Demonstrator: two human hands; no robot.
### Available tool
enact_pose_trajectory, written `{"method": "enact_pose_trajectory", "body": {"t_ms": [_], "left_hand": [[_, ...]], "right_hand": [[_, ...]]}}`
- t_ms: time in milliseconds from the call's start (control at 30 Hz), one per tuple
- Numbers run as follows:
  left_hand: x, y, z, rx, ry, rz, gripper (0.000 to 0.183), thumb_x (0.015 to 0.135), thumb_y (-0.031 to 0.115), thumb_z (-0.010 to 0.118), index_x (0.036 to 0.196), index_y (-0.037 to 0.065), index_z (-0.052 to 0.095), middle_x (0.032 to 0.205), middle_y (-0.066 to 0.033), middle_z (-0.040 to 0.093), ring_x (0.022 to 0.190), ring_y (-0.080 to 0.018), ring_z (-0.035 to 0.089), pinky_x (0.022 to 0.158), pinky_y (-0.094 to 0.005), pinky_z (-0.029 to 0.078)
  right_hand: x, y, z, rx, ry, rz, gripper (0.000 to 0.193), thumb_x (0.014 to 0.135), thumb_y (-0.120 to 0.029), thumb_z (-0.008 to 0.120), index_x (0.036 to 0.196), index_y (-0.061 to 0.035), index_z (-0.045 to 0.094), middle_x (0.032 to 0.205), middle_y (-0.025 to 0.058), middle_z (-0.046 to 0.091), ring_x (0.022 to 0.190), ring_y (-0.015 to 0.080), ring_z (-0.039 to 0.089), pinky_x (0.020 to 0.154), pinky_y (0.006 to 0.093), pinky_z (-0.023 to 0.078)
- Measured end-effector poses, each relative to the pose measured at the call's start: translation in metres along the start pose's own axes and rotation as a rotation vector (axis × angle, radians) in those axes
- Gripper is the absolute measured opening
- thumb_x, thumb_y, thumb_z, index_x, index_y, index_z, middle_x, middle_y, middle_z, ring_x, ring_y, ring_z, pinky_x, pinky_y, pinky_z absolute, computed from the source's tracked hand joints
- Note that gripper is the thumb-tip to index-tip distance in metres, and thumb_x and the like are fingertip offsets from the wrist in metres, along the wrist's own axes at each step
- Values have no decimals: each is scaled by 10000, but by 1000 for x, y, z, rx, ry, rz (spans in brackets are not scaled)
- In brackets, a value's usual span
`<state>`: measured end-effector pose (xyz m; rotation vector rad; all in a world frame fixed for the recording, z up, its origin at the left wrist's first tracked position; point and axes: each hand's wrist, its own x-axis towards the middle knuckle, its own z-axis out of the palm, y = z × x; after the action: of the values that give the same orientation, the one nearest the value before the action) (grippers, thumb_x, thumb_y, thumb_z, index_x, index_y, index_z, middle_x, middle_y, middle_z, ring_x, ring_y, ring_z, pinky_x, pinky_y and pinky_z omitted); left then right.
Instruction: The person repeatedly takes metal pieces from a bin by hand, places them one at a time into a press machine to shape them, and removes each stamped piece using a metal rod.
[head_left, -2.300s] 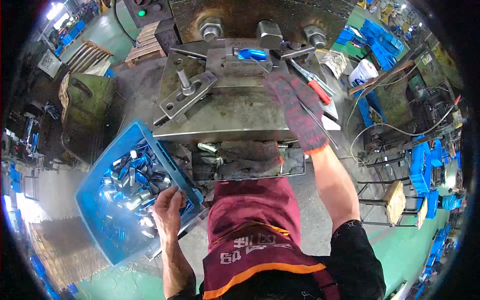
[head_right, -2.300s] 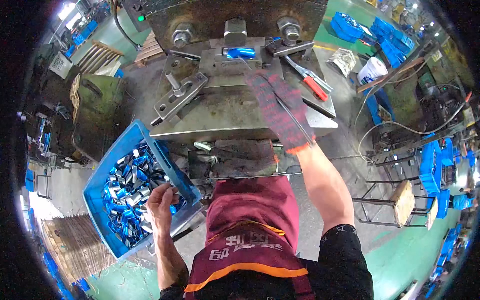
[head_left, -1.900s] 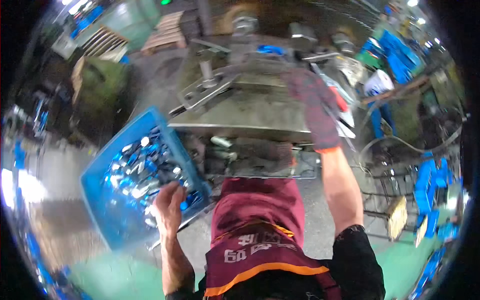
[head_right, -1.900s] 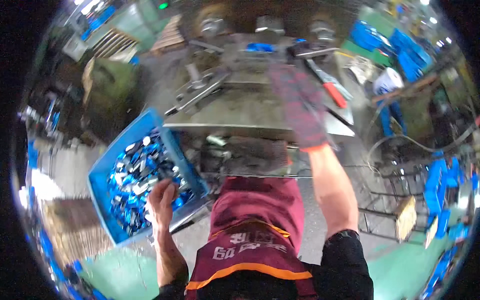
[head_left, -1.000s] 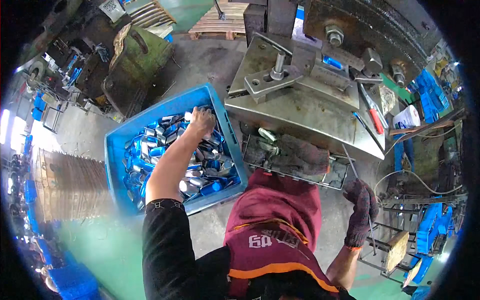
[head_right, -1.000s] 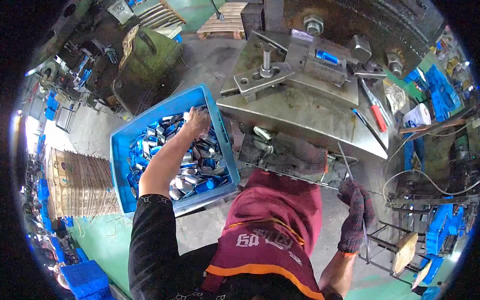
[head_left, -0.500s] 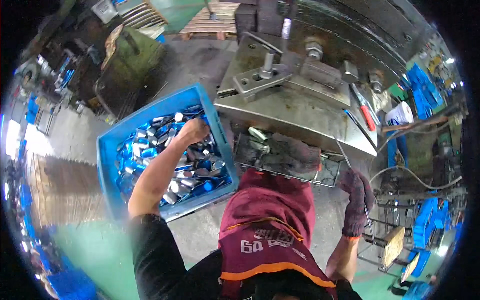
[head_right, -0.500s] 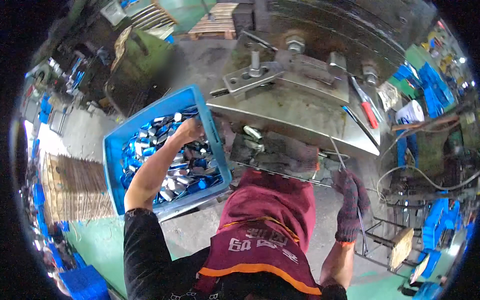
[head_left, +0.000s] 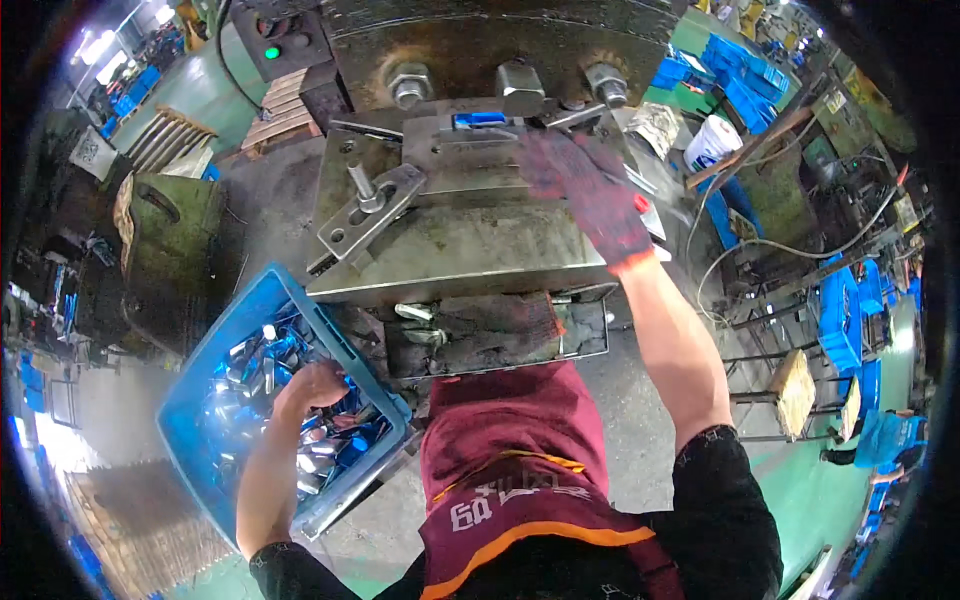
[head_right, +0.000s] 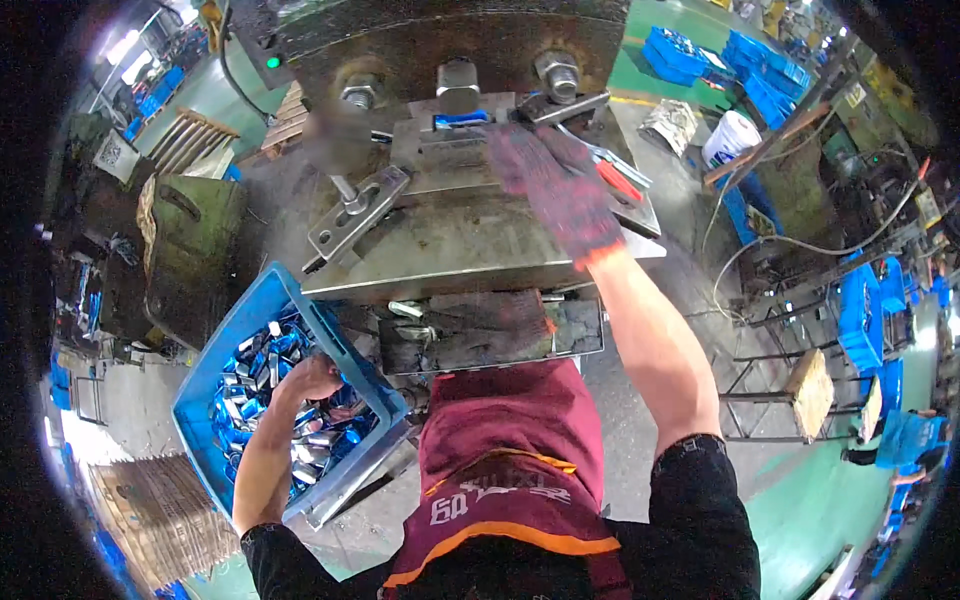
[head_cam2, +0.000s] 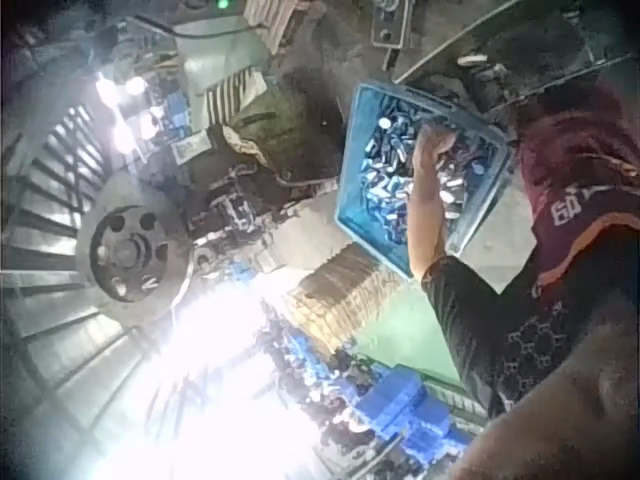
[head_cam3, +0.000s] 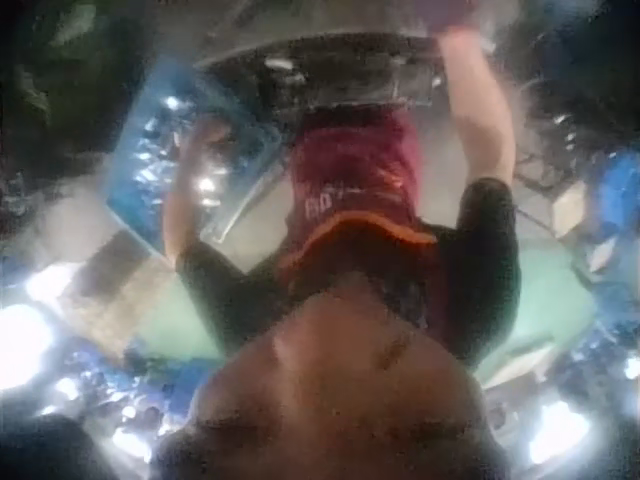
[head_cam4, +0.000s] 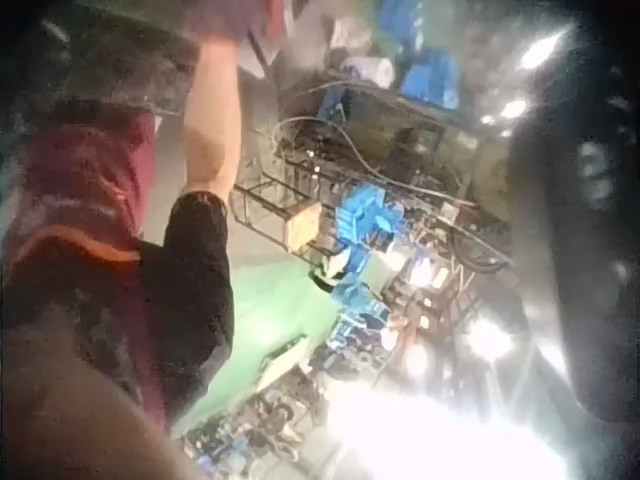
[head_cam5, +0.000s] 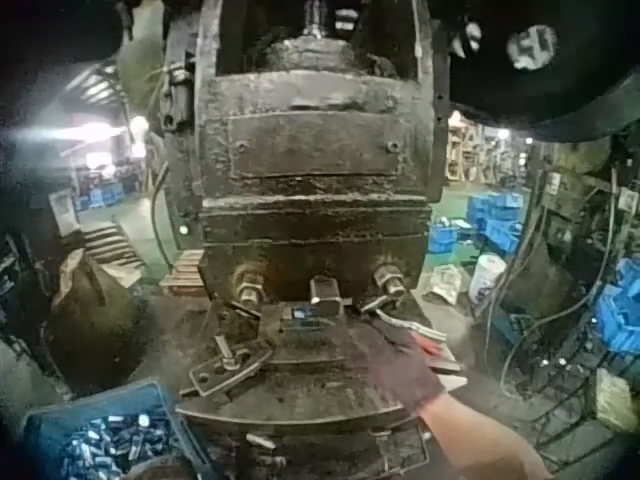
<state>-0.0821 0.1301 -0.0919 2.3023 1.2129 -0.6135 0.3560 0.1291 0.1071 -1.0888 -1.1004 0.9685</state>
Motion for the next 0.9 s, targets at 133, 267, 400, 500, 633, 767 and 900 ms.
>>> {"method": "enact_pose_trajectory", "body": {"t_ms": [133, 267, 400, 500, 633, 767, 900], "left_hand": [[-30, 19, -8, -363, 132, 66, 266, 803, 303, 623, 1022, 164, 684, 962, -124, 682, 867, -318, 656, 730, -427, 516], [-50, 54, -40, -345, 6, -134, 238, 825, 297, 628, 1010, 157, 682, 895, -117, 685, 845, -301, 659, 715, -421, 513], [-80, 52, -34, -672, 244, -364, 235, 829, 224, 648, 975, 42, 672, 747, -80, 681, 563, -159, 634, 486, -294, 471], [-85, 48, -23, -717, 201, -451, 261, 831, 219, 648, 963, -5, 660, 713, -58, 663, 544, -93, 597, 453, -233, 432], [-94, 54, -13, -751, 438, -494, 218, 816, 186, 618, 921, -1, 657, 709, -73, 645, 502, -127, 594, 441, -260, 435], [-100, 35, 3, -237, 644, -212, 172, 805, 109, 582, 922, -7, 629, 694, -78, 625, 537, -121, 589, 477, -256, 440], [-109, 16, 14, -435, 565, -362, 192, 804, 69, 559, 973, -4, 612, 697, -69, 619, 609, -120, 578, 544, -268, 453]], "right_hand": [[21, -5, 11, 104, 52, 37, 276, 948, -275, 552, 968, -10, 625, 826, 3, 610, 726, 94, 535, 655, 260, 442], [15, 32, 5, -282, 51, -366, 273, 941, -261, 559, 1083, -36, 621, 919, 43, 656, 798, 130, 590, 719, 283, 467], [-48, 47, 9, -395, 30, -363, 253, 944, -204, 548, 1144, -59, 602, 1038, 124, 666, 946, 239, 643, 821, 309, 501], [-86, 36, 8, -301, 50, -363, 227, 932, -101, 544, 1141, -34, 598, 1032, 126, 667, 980, 230, 649, 826, 309, 510], [-123, 32, -11, -256, 42, -357, 220, 918, -83, 546, 1121, -12, 597, 1032, 146, 655, 967, 253, 654, 818, 319, 519], [-149, 38, -34, -402, -14, -398, 231, 895, -66, 551, 1116, -16, 595, 1106, 142, 623, 980, 257, 639, 832, 328, 523], [-161, 43, -47, -799, 79, -686, 235, 909, -50, 529, 1134, -20, 594, 1102, 125, 628, 991, 234, 635, 843, 317, 517]]}}
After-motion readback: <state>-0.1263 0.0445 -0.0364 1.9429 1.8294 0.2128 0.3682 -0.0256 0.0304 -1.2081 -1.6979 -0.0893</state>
